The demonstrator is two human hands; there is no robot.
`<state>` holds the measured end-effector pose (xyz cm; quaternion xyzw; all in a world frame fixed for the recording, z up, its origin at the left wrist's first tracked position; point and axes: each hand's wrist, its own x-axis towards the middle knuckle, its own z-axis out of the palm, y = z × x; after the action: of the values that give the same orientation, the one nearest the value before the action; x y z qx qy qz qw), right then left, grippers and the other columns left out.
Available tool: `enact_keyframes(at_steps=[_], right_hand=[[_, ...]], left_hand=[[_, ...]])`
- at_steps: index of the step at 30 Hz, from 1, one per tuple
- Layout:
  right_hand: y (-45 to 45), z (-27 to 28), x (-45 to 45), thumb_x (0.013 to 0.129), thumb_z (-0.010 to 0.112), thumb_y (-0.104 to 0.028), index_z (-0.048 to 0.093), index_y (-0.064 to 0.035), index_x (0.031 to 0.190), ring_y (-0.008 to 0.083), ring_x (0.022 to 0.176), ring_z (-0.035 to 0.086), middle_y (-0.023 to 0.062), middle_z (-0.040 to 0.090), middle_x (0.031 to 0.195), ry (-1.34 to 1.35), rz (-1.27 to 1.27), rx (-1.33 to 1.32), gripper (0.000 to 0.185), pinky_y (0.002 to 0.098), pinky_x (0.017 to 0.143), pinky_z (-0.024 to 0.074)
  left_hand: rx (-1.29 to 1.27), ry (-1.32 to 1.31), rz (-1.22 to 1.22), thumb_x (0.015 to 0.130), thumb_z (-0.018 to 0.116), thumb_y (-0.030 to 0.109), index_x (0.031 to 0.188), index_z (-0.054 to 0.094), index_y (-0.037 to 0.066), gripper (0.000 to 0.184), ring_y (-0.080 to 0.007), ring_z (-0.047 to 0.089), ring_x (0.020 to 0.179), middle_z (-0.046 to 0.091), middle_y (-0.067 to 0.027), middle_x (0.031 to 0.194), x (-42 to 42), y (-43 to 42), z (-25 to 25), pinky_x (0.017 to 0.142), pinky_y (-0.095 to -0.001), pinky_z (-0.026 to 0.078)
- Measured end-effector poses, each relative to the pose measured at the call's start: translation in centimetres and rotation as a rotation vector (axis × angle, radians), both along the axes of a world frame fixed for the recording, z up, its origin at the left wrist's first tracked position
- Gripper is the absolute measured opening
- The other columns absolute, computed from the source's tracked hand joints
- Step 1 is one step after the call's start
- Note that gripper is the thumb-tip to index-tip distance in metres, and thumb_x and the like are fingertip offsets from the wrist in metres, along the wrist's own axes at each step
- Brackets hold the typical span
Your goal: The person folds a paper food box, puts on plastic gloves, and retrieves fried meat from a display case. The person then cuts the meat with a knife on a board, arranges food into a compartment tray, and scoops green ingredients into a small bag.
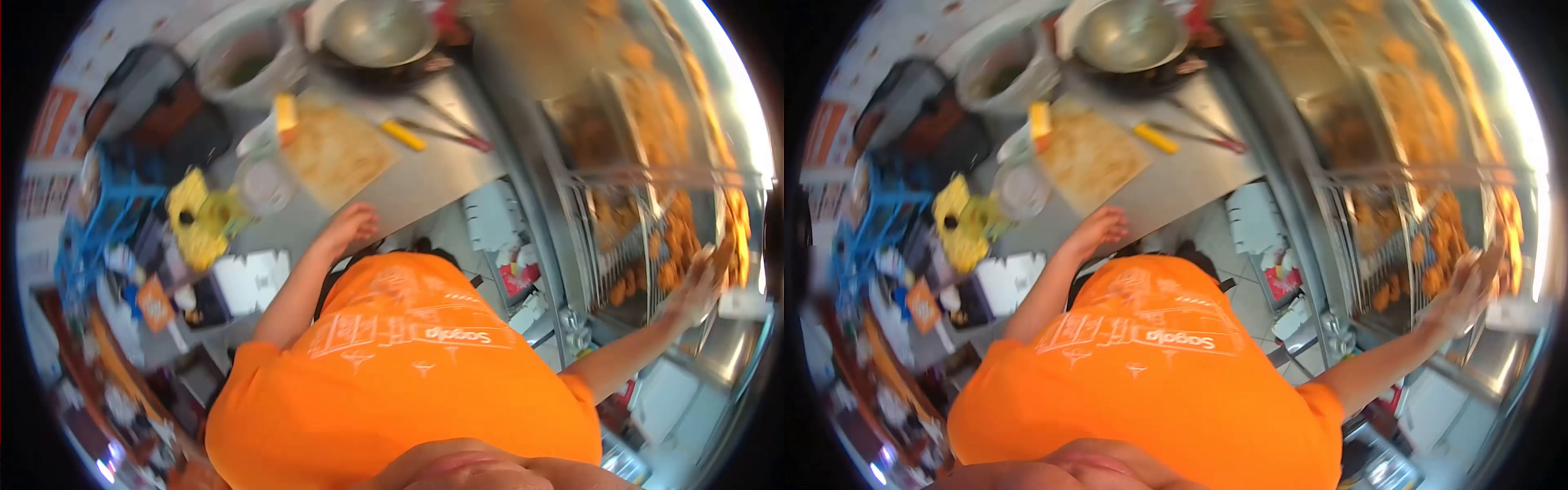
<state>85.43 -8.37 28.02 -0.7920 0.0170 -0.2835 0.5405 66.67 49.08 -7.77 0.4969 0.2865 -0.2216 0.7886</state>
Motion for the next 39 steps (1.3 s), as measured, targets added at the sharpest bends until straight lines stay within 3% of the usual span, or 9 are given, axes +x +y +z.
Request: enact_keyframes(at_steps=[4,5,6,8,14,23,29,31,39], right_hand=[[15.7,-13.9,-1.4,0.095,0.065,-0.023,0.062,-0.0077,0.116,0.0093,0.077,0.057,-0.0002,0.059,0.094,0.515,0.154,0.141,0.027,0.0268,0.073,0.0500],[19.7,-17.3,-1.7,0.092,0.065,-0.023,0.064,-0.0069,0.114,0.0112,0.079,0.058,0.0008,0.059,0.093,0.645,0.383,-0.622,0.027,0.0300,0.072,0.0513],[27.2,-17.2,-2.6,0.090,0.065,-0.022,0.065,-0.0064,0.113,0.0110,0.078,0.057,0.0005,0.059,0.090,0.871,0.552,0.025,0.028,0.0280,0.069,0.0499],[33.7,-24.5,-1.2,0.091,0.063,-0.022,0.066,-0.0064,0.115,0.0095,0.078,0.057,0.0010,0.061,0.087,1.131,1.024,-0.152,0.029,0.0261,0.073,0.0494],[50.4,-37.3,2.9,0.090,0.059,-0.014,0.066,-0.0062,0.119,0.0365,0.105,0.065,0.0188,0.067,0.115,-0.113,1.322,-1.341,0.031,0.0438,0.094,0.0501],[52.0,-34.1,10.1,0.088,0.060,-0.025,0.064,-0.0098,0.123,0.0299,0.122,0.059,0.0145,0.067,0.120,0.381,0.928,-1.635,0.038,0.0407,0.105,0.0373],[50.0,-38.0,12.5,0.092,0.058,-0.037,0.049,-0.0136,0.140,0.0344,0.116,0.062,0.0194,0.059,0.133,0.437,1.123,-1.547,0.055,0.0434,0.099,0.0484],[50.8,-37.1,11.5,0.092,0.058,-0.032,0.044,-0.0169,0.147,0.0328,0.111,0.064,0.0180,0.065,0.124,0.355,1.118,-1.487,0.059,0.0406,0.103,0.0447],[50.9,-31.3,8.6,0.084,0.060,-0.028,0.038,-0.0095,0.150,0.0333,0.117,0.062,0.0204,0.065,0.125,0.280,0.961,-1.573,0.072,0.0400,0.104,0.0420]], left_hand=[[0.055,0.058,0.020,0.099,0.052,0.023,0.125,0.055,0.009,0.029,-0.0163,0.064,0.095,0.063,-0.0065,0.116,-1.1,3.1,-0.1,0.081,-0.0307,0.051],[0.044,0.069,0.042,0.099,0.052,0.023,0.125,0.055,0.009,0.029,-0.0163,0.064,0.095,0.063,-0.0065,0.116,-1.3,3.7,0.1,0.081,-0.0307,0.051],[0.085,0.090,0.021,0.099,0.053,0.023,0.126,0.055,0.009,0.030,-0.0161,0.064,0.095,0.063,-0.0066,0.116,-1.5,4.3,0.3,0.081,-0.0307,0.051],[0.164,0.098,0.011,0.099,0.054,0.024,0.126,0.055,0.009,0.032,-0.0160,0.064,0.094,0.063,-0.0063,0.115,-1.5,5.3,0.3,0.080,-0.0312,0.050],[0.512,0.033,0.136,0.097,0.057,0.022,0.123,0.056,0.004,0.032,-0.0176,0.063,0.094,0.064,-0.0082,0.113,-0.4,6.2,0.1,0.081,-0.0321,0.050],[1.411,-0.140,0.310,0.081,0.054,-0.004,0.124,0.057,0.006,0.044,-0.0370,0.057,0.114,0.060,-0.0182,0.123,2.7,2.7,-0.8,0.094,-0.0424,0.048],[1.767,0.045,0.094,0.078,0.056,0.017,0.086,0.063,0.007,0.015,-0.0320,0.053,0.109,0.055,-0.0135,0.112,7.0,3.0,-5.7,0.087,-0.0459,0.050],[2.093,0.076,0.133,0.082,0.057,0.020,0.109,0.062,0.011,0.029,-0.0314,0.053,0.110,0.055,-0.0110,0.113,6.8,2.6,-7.5,0.086,-0.0434,0.049],[1.220,0.236,0.439,0.085,0.065,0.029,0.112,0.062,0.011,0.032,-0.0378,0.063,0.106,0.061,-0.0141,0.115,6.5,0.4,-0.5,0.084,-0.0493,0.052]])
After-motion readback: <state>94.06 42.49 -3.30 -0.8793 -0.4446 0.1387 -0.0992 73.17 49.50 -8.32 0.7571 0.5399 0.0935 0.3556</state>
